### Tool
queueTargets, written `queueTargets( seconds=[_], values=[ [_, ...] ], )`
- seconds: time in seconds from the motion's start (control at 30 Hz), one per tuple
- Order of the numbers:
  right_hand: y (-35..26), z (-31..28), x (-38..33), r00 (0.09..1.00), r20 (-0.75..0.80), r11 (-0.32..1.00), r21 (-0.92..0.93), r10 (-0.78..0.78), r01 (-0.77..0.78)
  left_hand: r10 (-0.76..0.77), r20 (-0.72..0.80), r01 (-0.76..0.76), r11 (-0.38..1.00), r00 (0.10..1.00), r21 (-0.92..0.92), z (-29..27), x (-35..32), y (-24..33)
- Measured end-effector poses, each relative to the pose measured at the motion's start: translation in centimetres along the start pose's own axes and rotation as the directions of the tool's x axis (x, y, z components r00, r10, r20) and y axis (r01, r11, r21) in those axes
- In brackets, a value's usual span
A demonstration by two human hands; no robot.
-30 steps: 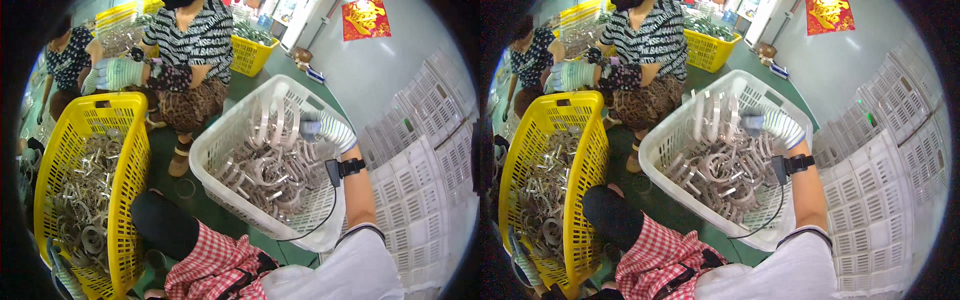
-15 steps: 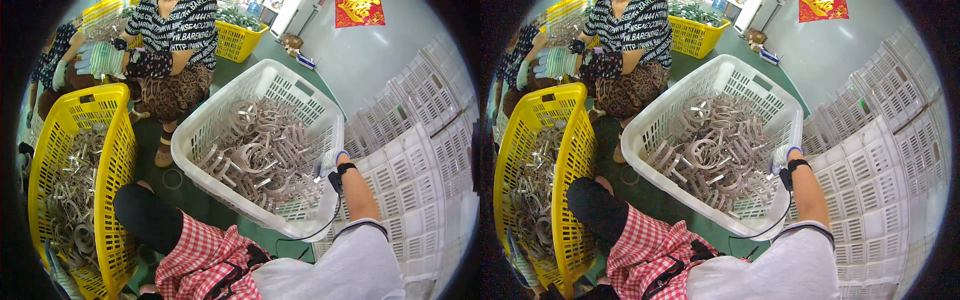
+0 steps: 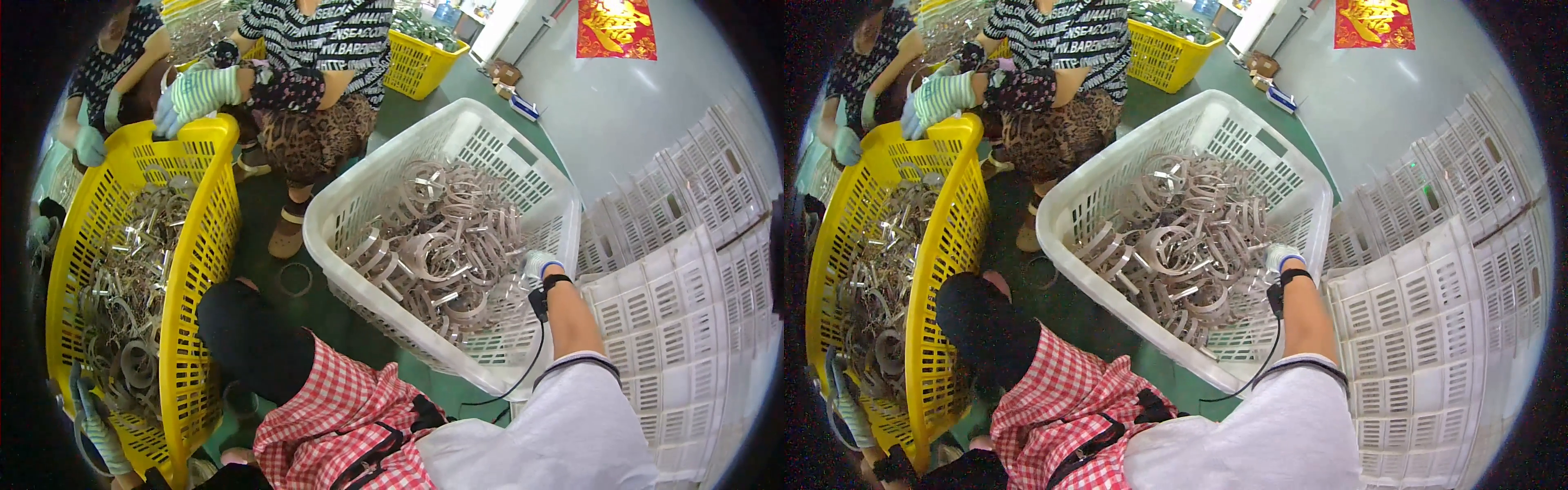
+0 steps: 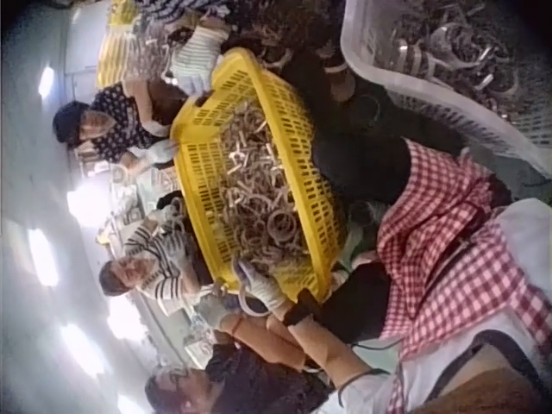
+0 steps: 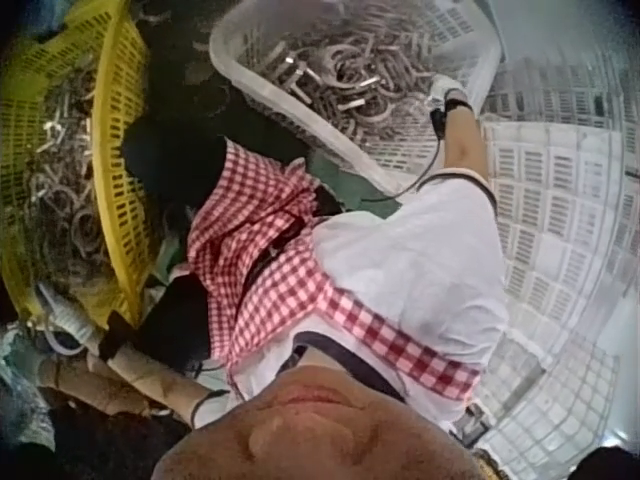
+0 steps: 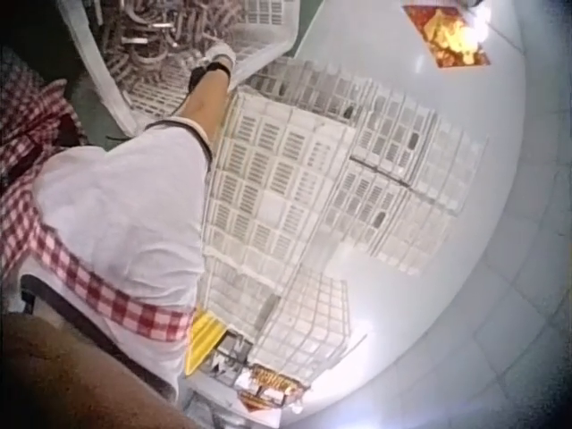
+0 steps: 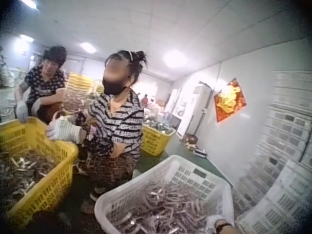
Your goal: Sorting and stacking plastic rings from a yellow basket into white crates.
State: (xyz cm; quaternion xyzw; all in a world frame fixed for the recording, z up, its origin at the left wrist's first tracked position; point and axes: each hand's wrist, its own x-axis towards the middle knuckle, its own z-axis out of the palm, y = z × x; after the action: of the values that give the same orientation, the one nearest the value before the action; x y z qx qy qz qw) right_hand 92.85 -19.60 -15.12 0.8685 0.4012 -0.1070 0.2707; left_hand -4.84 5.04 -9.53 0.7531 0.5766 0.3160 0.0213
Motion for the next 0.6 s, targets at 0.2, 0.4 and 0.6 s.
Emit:
queueTargets(
  seconds=[0.2, 0.4, 0.6],
  values=[
    [-10.1, -15.3, -5.3, 0.919, -0.049, 0.878, 0.278, -0.392, 0.389, -0.33, -0.028, 0.286, 0.854, 0.943, -0.433, -1.6, 0.3, 5.3],
    [-28.5, -32.3, -21.6, 0.573, -0.21, 0.356, 0.603, -0.792, 0.713, -0.51, 0.023, 0.361, 0.575, 0.86, -0.735, -0.6, 2.8, 10.4],
    [-44.7, -36.4, -30.2, 0.212, -0.592, -0.372, 0.705, -0.778, 0.604, -0.504, 0.149, 0.467, 0.594, 0.851, -0.655, -2.1, 2.1, 8.1]
  ],
)
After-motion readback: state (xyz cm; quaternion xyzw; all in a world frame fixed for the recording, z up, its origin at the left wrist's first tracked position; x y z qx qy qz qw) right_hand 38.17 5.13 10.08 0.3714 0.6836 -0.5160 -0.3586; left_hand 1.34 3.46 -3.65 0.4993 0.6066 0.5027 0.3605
